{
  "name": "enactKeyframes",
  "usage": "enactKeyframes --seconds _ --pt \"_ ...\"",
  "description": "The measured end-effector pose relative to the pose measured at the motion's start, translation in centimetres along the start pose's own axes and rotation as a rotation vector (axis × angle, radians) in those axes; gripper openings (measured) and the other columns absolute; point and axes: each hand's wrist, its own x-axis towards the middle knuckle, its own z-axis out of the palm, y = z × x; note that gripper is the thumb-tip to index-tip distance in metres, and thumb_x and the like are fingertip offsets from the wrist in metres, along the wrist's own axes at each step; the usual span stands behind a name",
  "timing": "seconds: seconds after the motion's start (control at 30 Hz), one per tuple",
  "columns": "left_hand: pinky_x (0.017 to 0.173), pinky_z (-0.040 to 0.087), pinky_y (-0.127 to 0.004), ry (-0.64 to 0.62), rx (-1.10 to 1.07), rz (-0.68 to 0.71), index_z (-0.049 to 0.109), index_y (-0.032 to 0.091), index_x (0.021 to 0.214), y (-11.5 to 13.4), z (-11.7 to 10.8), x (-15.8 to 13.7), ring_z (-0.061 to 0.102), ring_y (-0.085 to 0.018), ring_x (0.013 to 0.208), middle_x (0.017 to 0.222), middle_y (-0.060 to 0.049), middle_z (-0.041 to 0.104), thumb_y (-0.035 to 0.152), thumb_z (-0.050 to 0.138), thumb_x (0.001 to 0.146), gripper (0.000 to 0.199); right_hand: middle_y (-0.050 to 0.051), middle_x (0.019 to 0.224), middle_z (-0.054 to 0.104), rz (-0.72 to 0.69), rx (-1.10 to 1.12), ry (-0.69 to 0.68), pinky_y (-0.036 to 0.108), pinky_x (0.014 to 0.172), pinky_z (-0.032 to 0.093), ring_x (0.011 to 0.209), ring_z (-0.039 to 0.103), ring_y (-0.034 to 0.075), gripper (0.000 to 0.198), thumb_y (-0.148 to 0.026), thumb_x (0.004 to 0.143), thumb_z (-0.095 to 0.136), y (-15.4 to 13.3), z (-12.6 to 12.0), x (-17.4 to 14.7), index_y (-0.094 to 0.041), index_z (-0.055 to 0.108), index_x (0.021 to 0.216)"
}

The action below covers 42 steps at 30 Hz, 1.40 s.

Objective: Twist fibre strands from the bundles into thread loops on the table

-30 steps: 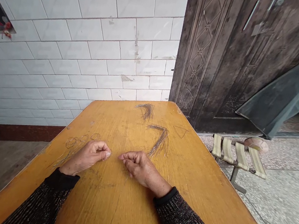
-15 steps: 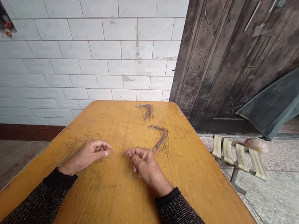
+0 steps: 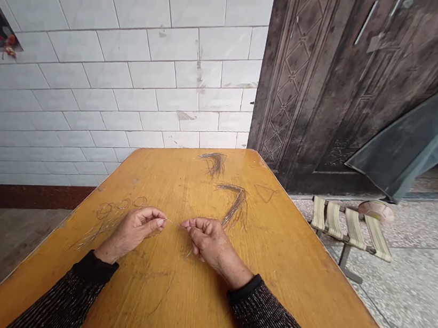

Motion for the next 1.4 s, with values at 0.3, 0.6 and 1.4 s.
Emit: enactKeyframes --seconds 0.3,0.6,1.4 --pt "0.062 0.040 -0.023 0.005 0.187 0.159 0.054 0.016 0.076 0.8 0.1 0.0 0.052 -0.011 0.065 0.068 0.000 0.053 0.030 0.042 0.083 0.020 -0.010 0.035 0.039 -0.002 -0.033 -0.020 0.016 0.028 0.018 0.025 0.025 0.003 0.031 -0.038 0.070 0.051 -0.2 0.2 -0.3 -0.011 0.057 0.086" --pt "0.061 0.034 -0.023 -0.028 0.220 0.142 0.049 0.017 0.071 1.0 -0.2 -0.2 0.045 -0.011 0.063 0.065 0.002 0.048 0.031 0.038 0.084 0.022 -0.010 0.035 0.039 -0.024 -0.074 -0.072 0.016 0.028 0.020 0.026 0.027 0.003 0.034 -0.039 0.072 0.050 -0.1 0.2 -0.4 -0.011 0.058 0.089" --pt "0.092 0.027 -0.045 0.105 0.862 0.573 0.061 0.023 0.092 1.4 0.2 -0.4 0.056 -0.018 0.084 0.088 -0.003 0.066 0.024 0.053 0.080 0.014 -0.009 0.038 0.038 -0.107 -0.090 -0.015 0.016 0.029 0.018 0.028 0.027 0.003 0.030 -0.039 0.075 0.050 0.8 -0.1 0.2 -0.012 0.058 0.086"
